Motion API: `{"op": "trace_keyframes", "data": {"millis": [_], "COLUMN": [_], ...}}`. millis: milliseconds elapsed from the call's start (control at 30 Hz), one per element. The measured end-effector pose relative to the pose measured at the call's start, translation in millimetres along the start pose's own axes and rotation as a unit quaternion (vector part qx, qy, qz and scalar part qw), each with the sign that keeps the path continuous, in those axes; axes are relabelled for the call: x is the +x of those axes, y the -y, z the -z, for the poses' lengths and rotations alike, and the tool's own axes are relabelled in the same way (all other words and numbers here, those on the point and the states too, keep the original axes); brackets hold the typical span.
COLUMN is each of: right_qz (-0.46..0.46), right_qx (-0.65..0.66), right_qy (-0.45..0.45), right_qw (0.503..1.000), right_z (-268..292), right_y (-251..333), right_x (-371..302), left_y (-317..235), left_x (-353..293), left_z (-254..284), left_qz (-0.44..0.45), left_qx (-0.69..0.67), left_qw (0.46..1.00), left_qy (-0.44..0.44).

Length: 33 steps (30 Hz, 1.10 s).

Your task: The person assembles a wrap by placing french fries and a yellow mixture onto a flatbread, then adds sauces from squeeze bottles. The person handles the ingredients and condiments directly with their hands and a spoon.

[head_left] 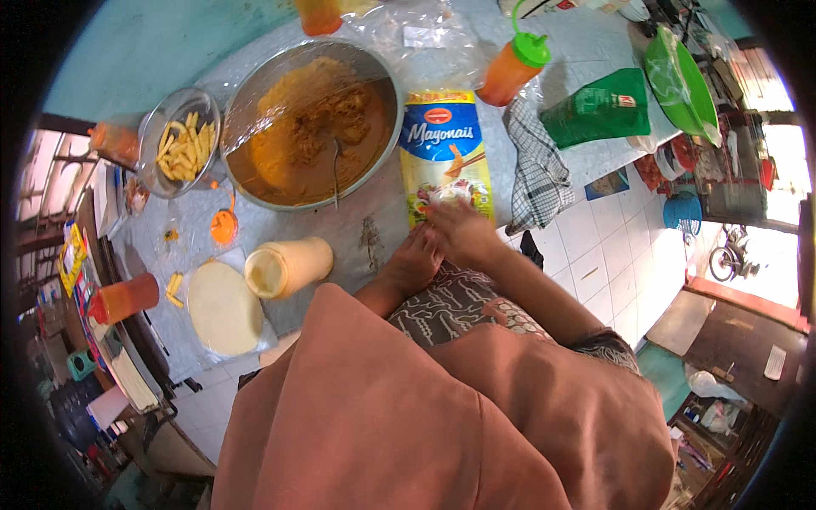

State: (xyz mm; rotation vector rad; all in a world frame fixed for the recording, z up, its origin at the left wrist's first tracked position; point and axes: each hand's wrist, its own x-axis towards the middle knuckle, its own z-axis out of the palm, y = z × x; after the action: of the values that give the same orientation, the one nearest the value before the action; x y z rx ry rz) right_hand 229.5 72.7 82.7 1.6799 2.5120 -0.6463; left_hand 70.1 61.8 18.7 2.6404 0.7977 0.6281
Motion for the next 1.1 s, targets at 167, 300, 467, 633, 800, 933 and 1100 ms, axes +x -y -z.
{"op": "trace_keyframes", "data": {"millis": [167,300,467,633,800,933,1100], "right_qz": [-0.036,-0.038,-0.049,0.005,0.013,0.107,0.046], "right_qx": [-0.014,0.003,0.026,0.151,0.156,0.071,0.028], "right_qy": [-0.033,-0.054,-0.054,-0.105,-0.063,-0.146,-0.127], "right_qw": [0.999,0.998,0.997,0.983,0.986,0.981,0.99], "right_z": [-17.3,-10.1,2.2,-0.7,6.6,-15.7,-25.5], "right_y": [11.8,-4.7,-22.2,-56.5,-37.1,0.6,-3.2], "right_x": [8.6,31.9,54.9,63.7,50.5,19.7,51.8], "left_y": [-2.5,-3.1,-2.7,-3.0,-3.1,-3.1,-8.1], "left_x": [-12.8,-10.9,-6.2,-3.3,-4.2,-12.7,-8.7], "left_z": [-1.7,-4.1,0.3,-0.6,-0.2,-9.9,-6.3], "left_qz": [-0.005,-0.002,-0.008,0.007,0.016,0.035,0.037], "left_qx": [0.059,0.051,0.096,0.077,0.038,0.012,0.021], "left_qw": [0.998,0.999,0.995,0.997,0.999,0.999,0.999], "left_qy": [0.012,0.015,0.018,0.018,0.007,0.02,0.009]}}
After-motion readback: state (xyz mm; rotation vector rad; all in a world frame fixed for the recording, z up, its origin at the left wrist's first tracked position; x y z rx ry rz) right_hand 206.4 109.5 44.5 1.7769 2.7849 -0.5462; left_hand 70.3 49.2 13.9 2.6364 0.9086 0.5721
